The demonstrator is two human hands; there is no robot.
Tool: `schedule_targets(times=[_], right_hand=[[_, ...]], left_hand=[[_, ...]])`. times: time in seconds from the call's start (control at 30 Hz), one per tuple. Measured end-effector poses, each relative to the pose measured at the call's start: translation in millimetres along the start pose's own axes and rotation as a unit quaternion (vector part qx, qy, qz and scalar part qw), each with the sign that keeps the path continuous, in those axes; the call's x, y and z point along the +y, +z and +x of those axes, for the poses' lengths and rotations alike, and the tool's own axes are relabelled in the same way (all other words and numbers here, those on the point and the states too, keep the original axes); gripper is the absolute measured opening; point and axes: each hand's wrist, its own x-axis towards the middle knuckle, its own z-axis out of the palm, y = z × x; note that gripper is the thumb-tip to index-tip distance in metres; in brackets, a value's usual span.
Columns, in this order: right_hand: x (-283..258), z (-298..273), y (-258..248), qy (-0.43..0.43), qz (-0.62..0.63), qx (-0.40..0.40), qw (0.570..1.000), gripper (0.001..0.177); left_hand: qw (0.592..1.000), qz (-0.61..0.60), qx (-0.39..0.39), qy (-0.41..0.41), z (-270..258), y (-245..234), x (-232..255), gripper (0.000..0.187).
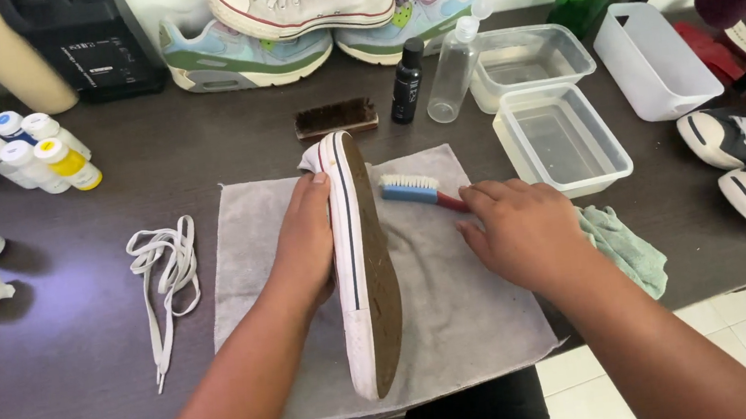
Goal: The person scrubs the sole of a white sneaker with a blue brush, then wipes the sole with a green cloth. The person dips the brush into a water container and continues scrubbing the shoe's side. The shoe is placed on a gray towel on a table with other cleaning supplies nearby.
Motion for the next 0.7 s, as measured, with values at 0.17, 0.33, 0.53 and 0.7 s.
schedule_targets(times=[0.17, 0.33, 0.53, 0.7], right_hand=[[-6.1, 23.3, -10.3, 0.037, -0.004, -0.104, 0.994, 0.039], [-4.2, 28.3, 4.4, 0.023, -0.006, -0.106, 0.994, 0.031], [10.3, 30.7, 9.3, 0.048, 0.09, -0.075, 0.992, 0.019], [40.9, 30.1, -7.6, 0.161, 0.24, 0.037, 0.957, 0.02]], left_hand=[[0.999, 0.044, -0.021, 0.02, 37.2, -14.7, -39.2, 0.053], [0.999, 0.025, -0.037, 0.024, 31.7, -10.5, -39.6, 0.058], [0.998, 0.051, -0.039, -0.004, -32.6, 16.8, 39.7, 0.063], [0.993, 0.071, -0.092, 0.0, -22.6, 22.6, 42.0, 0.053]])
